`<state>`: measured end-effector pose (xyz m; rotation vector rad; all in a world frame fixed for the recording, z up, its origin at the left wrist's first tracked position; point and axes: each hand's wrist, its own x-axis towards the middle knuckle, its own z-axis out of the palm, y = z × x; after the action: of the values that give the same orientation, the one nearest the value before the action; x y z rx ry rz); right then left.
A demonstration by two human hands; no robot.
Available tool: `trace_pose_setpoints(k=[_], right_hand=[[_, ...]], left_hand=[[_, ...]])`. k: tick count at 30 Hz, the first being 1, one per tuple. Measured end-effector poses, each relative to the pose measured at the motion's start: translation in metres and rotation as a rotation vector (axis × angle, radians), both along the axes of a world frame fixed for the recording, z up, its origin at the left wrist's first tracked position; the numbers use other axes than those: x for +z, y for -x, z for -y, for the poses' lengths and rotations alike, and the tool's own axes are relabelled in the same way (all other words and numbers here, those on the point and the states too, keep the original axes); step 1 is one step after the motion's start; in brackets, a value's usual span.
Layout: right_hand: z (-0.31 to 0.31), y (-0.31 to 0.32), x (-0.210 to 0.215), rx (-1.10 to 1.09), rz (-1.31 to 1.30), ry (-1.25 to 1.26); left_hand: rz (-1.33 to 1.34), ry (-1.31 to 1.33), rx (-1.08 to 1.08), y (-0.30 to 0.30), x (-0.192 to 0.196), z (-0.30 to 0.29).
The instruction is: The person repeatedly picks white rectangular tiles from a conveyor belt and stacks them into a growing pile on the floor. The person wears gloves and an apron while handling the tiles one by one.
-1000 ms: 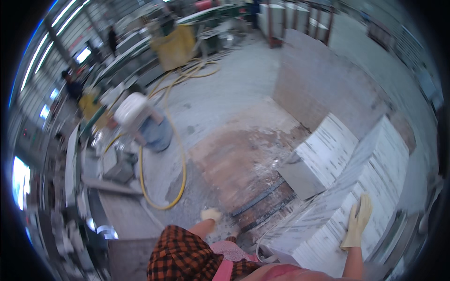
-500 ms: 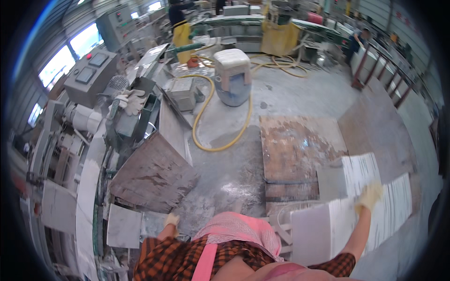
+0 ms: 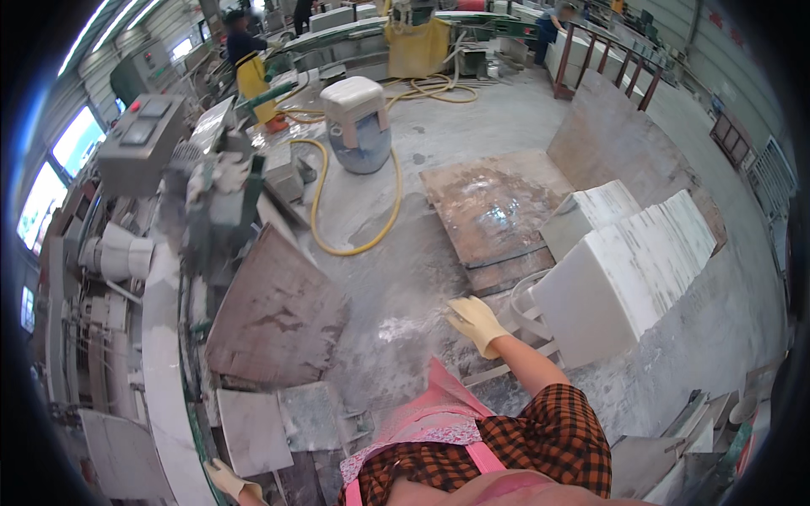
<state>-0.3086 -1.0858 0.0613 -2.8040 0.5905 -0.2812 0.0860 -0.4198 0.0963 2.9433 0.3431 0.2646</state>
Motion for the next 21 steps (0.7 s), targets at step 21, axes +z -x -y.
trace_pose_setpoints(k=[21], right_hand=[[-0.358, 0.106, -0.06, -0.897, 0.19, -0.679]], left_hand=[[-0.094, -0.422, 0.256, 0.009, -0.065, -0.278]])
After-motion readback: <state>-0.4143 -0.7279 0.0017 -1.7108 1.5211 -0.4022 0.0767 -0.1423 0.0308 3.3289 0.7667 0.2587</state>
